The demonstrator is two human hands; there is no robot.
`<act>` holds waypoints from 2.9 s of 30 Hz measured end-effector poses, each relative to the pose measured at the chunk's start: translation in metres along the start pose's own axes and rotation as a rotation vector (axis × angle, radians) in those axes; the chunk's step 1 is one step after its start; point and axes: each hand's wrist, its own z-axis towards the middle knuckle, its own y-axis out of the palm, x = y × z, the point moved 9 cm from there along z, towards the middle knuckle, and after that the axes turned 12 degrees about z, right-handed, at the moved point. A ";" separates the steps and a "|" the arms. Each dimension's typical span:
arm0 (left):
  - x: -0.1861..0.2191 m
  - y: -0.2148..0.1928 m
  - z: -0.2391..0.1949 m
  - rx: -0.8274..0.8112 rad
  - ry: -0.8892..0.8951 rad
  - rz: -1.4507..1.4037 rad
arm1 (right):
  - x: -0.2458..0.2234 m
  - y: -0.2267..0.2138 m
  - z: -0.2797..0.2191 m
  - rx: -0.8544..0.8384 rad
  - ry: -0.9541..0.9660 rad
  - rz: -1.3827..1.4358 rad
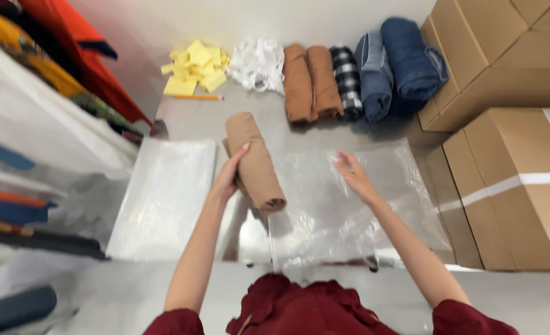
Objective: The person places folded clothes into clear plastic bags on a metal table, then moves a cardboard box to the workspace. They untie a white ribbon from the box, open it, and remove a plastic-wrapped item before closing the box again.
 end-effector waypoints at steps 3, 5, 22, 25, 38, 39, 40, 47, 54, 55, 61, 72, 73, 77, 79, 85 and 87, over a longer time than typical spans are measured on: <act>0.018 0.023 0.029 -0.087 -0.013 -0.002 | -0.063 0.066 0.000 -0.218 0.163 0.494; 0.032 0.039 0.054 -0.132 0.043 -0.033 | -0.084 0.114 0.003 -0.415 0.200 0.340; 0.103 0.085 0.170 -0.354 0.287 0.041 | -0.066 0.054 0.230 0.248 0.012 0.729; 0.092 0.063 0.177 -0.335 0.263 0.063 | -0.024 0.045 0.303 0.224 0.067 0.787; -0.008 -0.010 0.201 -0.079 0.026 0.111 | -0.001 0.007 0.305 0.524 -0.001 -0.082; -0.023 -0.008 0.209 -0.080 0.019 0.108 | 0.010 0.004 0.287 0.522 0.005 -0.087; -0.036 -0.013 0.217 -0.006 0.039 0.227 | 0.013 0.005 0.269 0.504 -0.080 -0.093; -0.035 0.042 0.150 0.312 0.504 0.932 | 0.033 0.105 0.093 0.139 -0.331 -0.152; -0.109 0.091 0.146 0.118 0.568 1.564 | 0.116 0.085 0.098 -0.139 -0.351 -0.725; -0.106 0.088 0.143 0.127 0.536 1.610 | 0.120 0.043 0.096 -0.045 -0.354 -0.754; -0.103 0.087 0.150 0.116 0.453 1.743 | 0.177 -0.150 0.079 0.085 0.132 -0.933; -0.166 0.165 0.095 0.166 0.422 1.521 | 0.107 0.050 -0.007 -0.025 -0.426 -0.528; -0.172 0.164 0.087 0.184 0.398 1.531 | 0.115 0.049 -0.015 -0.023 -0.437 -0.559; -0.156 0.143 0.048 0.200 0.312 1.608 | 0.137 -0.050 -0.048 0.120 -0.371 -0.705; -0.155 0.138 0.049 0.210 0.347 1.610 | 0.154 -0.104 -0.059 0.199 -0.372 -0.788; -0.168 0.133 0.059 0.243 0.383 1.633 | 0.202 -0.193 -0.074 0.290 -0.082 -0.942; -0.172 0.142 0.053 0.254 0.381 1.648 | 0.197 -0.179 -0.076 0.264 0.051 -0.923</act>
